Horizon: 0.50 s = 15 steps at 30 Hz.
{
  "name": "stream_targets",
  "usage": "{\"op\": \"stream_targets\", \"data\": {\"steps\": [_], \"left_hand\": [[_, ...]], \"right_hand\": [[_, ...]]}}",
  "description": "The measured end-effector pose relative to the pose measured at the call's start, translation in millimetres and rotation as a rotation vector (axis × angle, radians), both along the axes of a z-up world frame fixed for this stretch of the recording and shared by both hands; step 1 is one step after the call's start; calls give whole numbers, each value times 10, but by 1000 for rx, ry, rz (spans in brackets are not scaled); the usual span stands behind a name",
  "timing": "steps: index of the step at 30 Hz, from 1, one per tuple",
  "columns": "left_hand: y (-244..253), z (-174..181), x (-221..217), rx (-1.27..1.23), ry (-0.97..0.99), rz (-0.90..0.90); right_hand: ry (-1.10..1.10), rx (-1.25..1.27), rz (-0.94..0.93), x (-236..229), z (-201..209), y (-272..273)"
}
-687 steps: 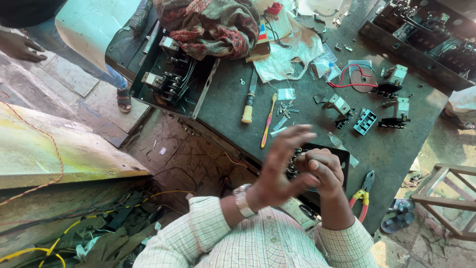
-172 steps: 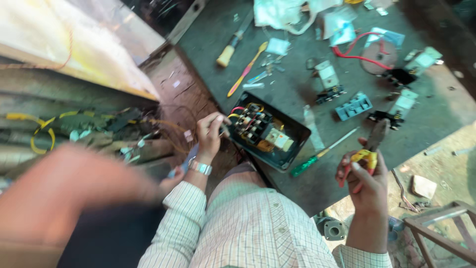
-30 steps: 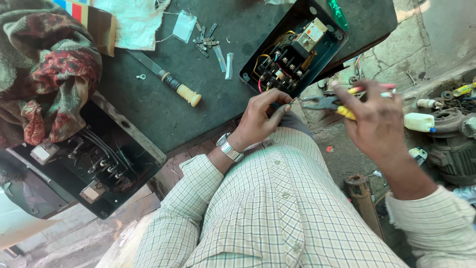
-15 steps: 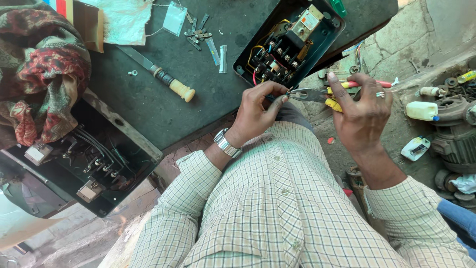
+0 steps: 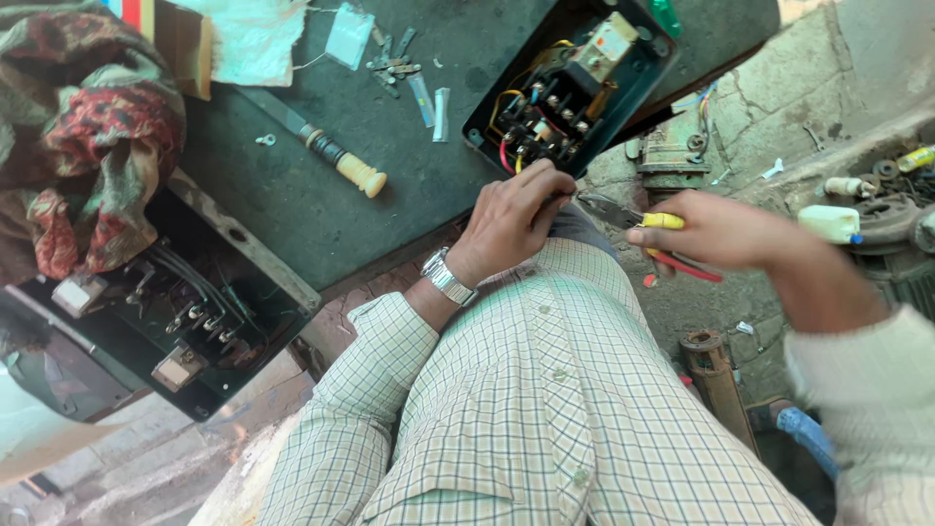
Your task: The person repairs an electrical contactor by stripping wire ends with pliers and tightening terminal screws with a screwdriver. They repeatedly adjust wires and secure connections inside the contactor housing.
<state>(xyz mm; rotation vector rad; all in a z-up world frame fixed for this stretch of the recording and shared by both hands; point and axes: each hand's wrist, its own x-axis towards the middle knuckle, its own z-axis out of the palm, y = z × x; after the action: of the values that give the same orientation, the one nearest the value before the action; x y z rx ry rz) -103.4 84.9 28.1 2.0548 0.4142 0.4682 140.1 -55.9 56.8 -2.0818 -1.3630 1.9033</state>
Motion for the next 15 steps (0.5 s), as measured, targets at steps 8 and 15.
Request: {"op": "stream_targets", "data": {"steps": [8,15], "left_hand": [[-13,25,-16,-100,-170,93],[9,33,7,-212,-119,153]], "right_hand": [[-645,773,149,-155,237,-239],[-994,970,-17,-424,361,-149]]}}
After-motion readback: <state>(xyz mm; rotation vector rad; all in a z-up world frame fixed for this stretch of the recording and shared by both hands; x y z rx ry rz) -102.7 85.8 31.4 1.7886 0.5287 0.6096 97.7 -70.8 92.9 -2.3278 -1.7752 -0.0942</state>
